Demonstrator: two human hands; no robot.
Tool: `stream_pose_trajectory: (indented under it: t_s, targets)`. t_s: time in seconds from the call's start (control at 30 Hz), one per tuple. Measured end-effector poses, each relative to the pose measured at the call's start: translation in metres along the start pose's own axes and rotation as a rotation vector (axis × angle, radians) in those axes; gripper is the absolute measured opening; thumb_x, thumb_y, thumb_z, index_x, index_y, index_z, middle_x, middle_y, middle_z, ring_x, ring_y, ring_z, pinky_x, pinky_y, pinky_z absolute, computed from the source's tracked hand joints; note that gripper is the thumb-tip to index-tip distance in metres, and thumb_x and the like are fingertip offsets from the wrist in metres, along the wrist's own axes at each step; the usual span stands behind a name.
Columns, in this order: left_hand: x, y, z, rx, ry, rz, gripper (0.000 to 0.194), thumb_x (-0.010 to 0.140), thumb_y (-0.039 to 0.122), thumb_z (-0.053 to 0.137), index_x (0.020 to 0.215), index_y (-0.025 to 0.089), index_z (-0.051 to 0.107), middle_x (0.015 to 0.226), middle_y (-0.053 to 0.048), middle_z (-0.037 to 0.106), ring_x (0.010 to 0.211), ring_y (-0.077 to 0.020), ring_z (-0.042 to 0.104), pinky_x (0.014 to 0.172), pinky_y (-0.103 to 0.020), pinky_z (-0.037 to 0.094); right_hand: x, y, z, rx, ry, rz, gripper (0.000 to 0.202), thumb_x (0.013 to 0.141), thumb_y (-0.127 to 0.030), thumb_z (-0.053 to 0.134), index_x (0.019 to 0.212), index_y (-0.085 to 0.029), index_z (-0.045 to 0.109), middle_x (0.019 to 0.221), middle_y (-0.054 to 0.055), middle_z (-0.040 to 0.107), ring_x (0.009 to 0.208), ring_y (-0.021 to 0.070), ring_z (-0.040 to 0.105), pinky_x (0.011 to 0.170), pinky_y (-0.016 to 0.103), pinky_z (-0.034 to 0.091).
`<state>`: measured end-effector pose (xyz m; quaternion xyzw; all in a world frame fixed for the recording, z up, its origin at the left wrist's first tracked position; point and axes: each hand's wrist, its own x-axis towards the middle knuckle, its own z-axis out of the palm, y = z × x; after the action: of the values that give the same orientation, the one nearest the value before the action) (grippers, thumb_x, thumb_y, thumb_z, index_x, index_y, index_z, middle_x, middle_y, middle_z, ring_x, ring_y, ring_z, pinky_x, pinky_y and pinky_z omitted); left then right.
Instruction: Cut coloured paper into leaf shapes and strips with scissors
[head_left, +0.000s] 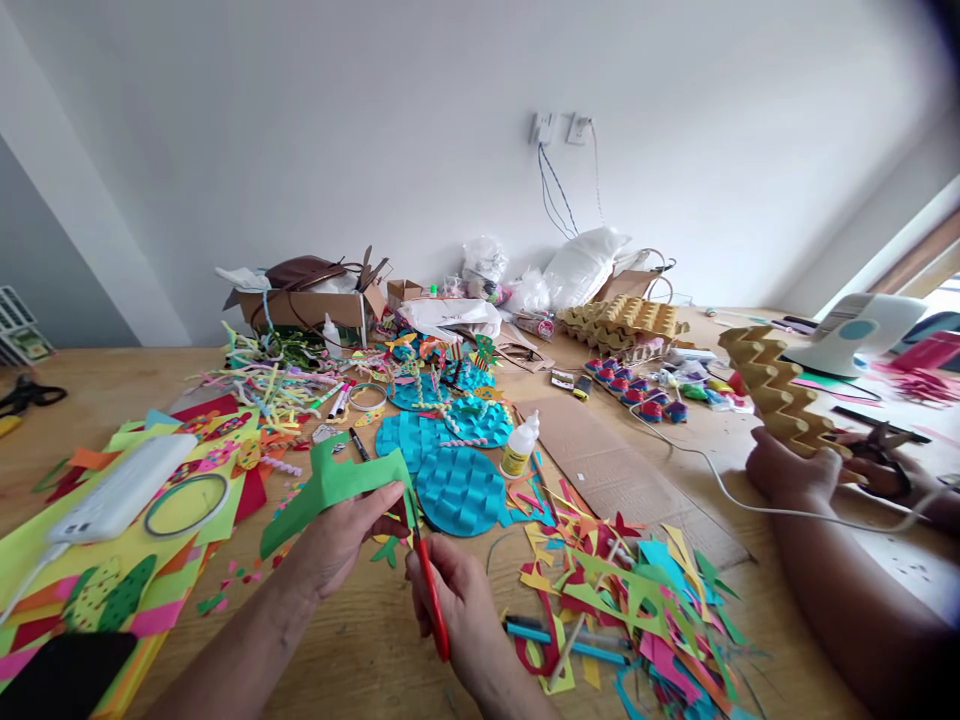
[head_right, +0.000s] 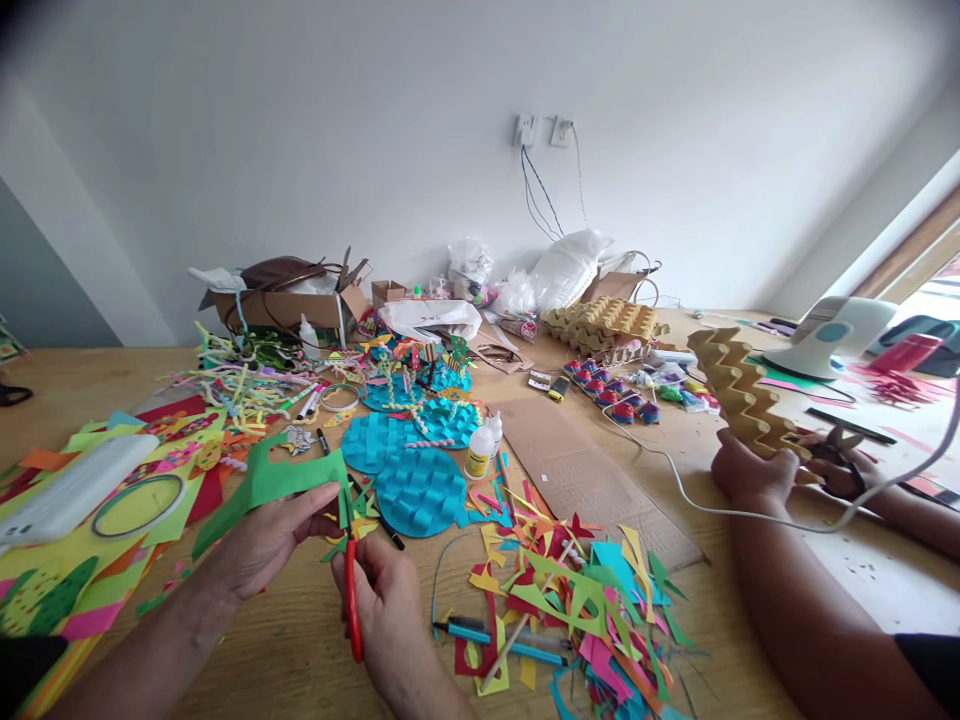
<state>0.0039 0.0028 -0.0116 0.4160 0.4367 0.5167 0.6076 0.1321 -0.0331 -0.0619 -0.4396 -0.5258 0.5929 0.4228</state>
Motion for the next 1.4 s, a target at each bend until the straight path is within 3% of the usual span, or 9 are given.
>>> stream_pose_trajectory:
  t_s: [0.57,0.97,1.4]
  targets:
    - [0.002,-0.004,-0.003,-0.027,0.038,0.014,0.013,0.066,0.024,0.068,0.075,0.017,0.062,0.065,0.001,0.063,0.062,-0.0142,0.058,0.051,-0.025,0.052,0.0,-0.001,0.0,0.012,0.014,0.021,0.041,0.074,-0.057,0.047,0.062,-0.018,0.041,0.046,-0.007,0.037,0.037,0.0062,0.036,0.034,0.017,0.03]
    - [-0.001,-0.006,0.006,0.006,-0.053,-0.013,0.011,0.07,0.026,0.063,0.073,0.016,0.062,0.07,-0.002,0.065,0.065,-0.0172,0.061,0.056,-0.029,0.051,0.001,-0.008,0.0,0.068,0.041,0.026,0.028,0.078,-0.041,0.048,0.064,-0.017,0.044,0.044,-0.008,0.039,0.038,0.0055,0.038,0.036,0.015,0.033]
    - [0.0,-0.008,0.007,-0.019,-0.016,-0.021,0.015,0.068,0.027,0.065,0.076,0.015,0.061,0.07,-0.003,0.068,0.065,-0.0189,0.063,0.056,-0.03,0.051,0.002,0.001,-0.001,0.046,0.041,-0.019,0.031,0.078,-0.045,0.047,0.063,-0.018,0.043,0.043,-0.008,0.038,0.035,0.0053,0.036,0.032,0.015,0.03]
